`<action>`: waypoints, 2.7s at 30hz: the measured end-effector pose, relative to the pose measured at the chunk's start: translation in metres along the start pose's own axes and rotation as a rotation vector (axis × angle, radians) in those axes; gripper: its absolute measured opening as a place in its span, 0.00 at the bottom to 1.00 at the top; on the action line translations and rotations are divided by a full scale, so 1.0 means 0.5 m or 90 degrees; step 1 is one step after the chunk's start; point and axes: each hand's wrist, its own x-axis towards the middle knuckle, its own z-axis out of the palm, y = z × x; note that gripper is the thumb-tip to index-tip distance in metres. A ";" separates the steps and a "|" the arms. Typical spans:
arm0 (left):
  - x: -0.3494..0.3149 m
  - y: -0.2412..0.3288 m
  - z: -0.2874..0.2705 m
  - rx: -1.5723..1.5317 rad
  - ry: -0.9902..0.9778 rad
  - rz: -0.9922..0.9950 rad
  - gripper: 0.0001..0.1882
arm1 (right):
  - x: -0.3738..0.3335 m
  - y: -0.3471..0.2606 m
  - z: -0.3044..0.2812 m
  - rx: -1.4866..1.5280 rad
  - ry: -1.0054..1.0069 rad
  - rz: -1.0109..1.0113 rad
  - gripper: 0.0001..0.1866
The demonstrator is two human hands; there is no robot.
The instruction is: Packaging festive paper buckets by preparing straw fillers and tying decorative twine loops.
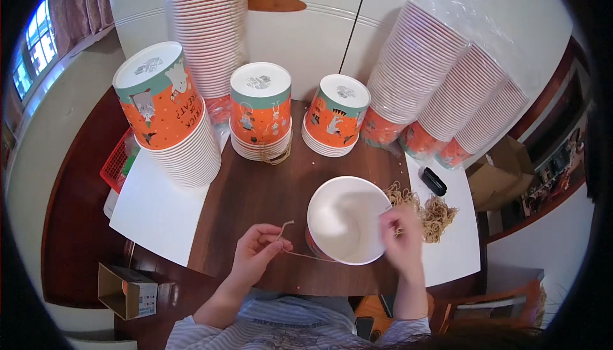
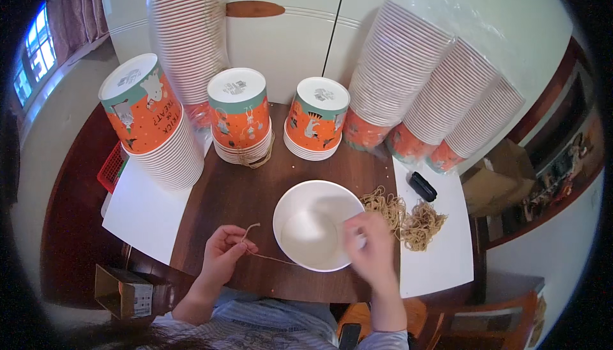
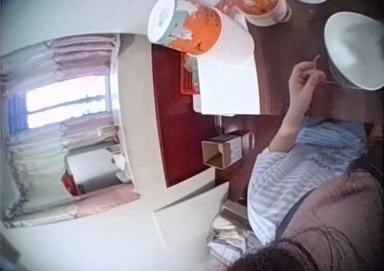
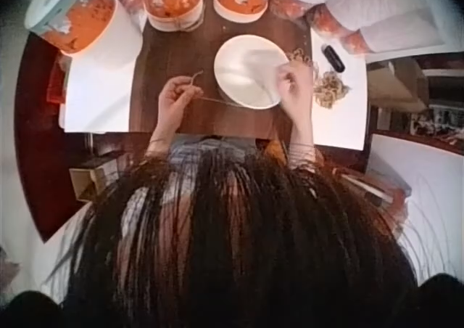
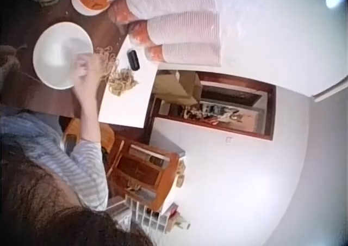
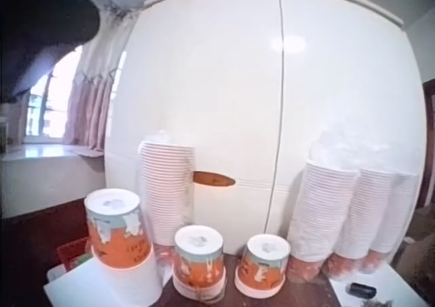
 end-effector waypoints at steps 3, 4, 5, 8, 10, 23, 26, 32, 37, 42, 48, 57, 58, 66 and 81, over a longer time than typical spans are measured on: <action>-0.026 0.006 0.001 -0.030 -0.027 0.004 0.10 | -0.007 -0.076 0.048 -0.010 -0.154 -0.153 0.14; -0.032 0.009 0.001 -0.056 -0.053 0.015 0.10 | -0.003 -0.091 0.056 -0.062 -0.176 -0.181 0.17; -0.038 0.010 0.001 -0.080 -0.074 0.026 0.10 | -0.001 -0.092 0.070 -0.102 -0.152 -0.193 0.18; -0.054 0.021 0.003 -0.079 -0.119 0.007 0.10 | 0.008 -0.106 0.088 -0.087 -0.172 -0.201 0.20; -0.060 0.024 0.002 -0.078 -0.137 0.004 0.10 | 0.007 -0.112 0.102 -0.091 -0.171 -0.222 0.19; -0.050 0.015 0.002 -0.153 -0.181 -0.120 0.13 | -0.017 -0.131 0.096 -0.221 -0.267 -0.334 0.10; -0.049 0.002 0.018 -0.114 -0.161 -0.177 0.11 | -0.026 -0.139 0.097 -0.281 -0.333 -0.382 0.09; -0.048 -0.013 0.020 -0.043 -0.170 -0.222 0.08 | -0.035 -0.142 0.100 -0.305 -0.396 -0.350 0.09; -0.056 0.000 0.022 0.046 -0.132 -0.149 0.07 | -0.036 -0.136 0.108 -0.289 -0.348 -0.332 0.07; -0.054 0.020 0.034 0.298 -0.085 0.110 0.04 | -0.034 -0.130 0.115 -0.238 -0.287 -0.313 0.06; -0.052 0.021 0.045 0.435 -0.025 0.243 0.07 | -0.030 -0.127 0.110 -0.195 -0.291 -0.283 0.05; 0.032 -0.010 0.047 0.405 0.096 0.259 0.05 | 0.048 -0.068 0.100 -0.055 -0.276 -0.141 0.04; 0.038 -0.018 0.048 0.375 0.094 0.266 0.05 | 0.057 -0.060 0.102 -0.019 -0.274 -0.098 0.04; 0.069 -0.042 0.061 0.355 0.134 0.295 0.04 | 0.090 -0.043 0.124 -0.015 -0.417 0.040 0.07; 0.087 -0.052 0.071 0.333 0.117 0.303 0.03 | 0.094 -0.045 0.128 0.012 -0.453 0.092 0.07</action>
